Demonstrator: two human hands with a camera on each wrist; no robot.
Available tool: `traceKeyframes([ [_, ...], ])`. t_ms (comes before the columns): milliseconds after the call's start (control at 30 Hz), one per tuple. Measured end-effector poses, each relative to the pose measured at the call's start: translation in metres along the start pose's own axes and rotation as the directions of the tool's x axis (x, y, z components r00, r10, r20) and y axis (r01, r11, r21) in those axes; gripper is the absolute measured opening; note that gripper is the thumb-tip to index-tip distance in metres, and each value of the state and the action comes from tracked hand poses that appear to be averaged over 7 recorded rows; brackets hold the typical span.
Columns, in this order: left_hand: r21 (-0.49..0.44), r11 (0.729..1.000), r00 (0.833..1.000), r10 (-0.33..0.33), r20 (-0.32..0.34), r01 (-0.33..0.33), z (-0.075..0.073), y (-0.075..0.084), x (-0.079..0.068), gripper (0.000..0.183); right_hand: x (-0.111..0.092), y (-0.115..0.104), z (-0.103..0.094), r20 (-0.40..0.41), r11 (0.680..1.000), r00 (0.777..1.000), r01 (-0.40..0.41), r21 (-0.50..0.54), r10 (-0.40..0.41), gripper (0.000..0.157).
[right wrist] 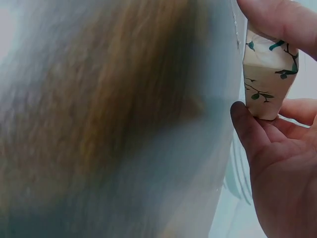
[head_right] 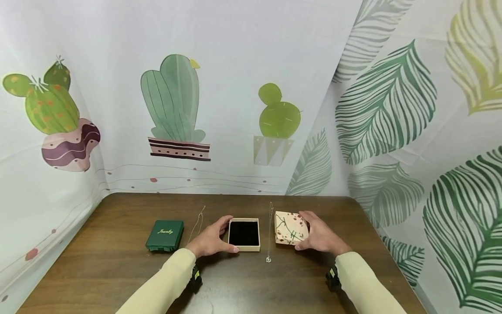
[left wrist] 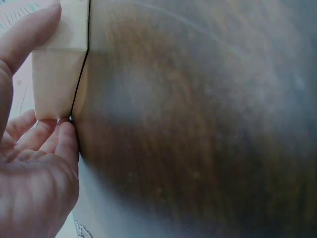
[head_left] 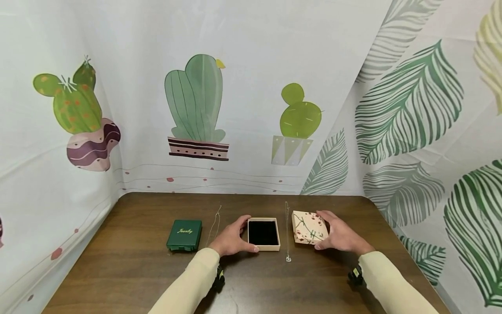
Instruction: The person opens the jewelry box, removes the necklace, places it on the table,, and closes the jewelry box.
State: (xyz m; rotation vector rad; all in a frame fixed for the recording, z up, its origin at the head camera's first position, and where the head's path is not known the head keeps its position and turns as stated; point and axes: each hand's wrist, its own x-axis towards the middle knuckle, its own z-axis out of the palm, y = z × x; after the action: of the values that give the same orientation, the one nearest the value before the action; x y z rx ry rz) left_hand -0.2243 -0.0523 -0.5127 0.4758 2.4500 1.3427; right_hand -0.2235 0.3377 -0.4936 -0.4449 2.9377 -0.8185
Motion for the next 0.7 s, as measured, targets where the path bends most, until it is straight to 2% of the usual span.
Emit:
traceKeyframes([
  [433,-0.016,1.0,1.0,0.014,0.001,-0.014,0.0,0.0,0.0,0.108,0.004,-0.018,0.006,-0.029,0.997,0.998,0.051,0.052,-0.05,0.12],
  [700,0.002,1.0,1.0,0.009,0.008,-0.01,0.0,-0.001,0.0,0.11,0.003,-0.029,0.006,-0.014,0.996,0.998,0.058,0.063,-0.057,0.121],
])
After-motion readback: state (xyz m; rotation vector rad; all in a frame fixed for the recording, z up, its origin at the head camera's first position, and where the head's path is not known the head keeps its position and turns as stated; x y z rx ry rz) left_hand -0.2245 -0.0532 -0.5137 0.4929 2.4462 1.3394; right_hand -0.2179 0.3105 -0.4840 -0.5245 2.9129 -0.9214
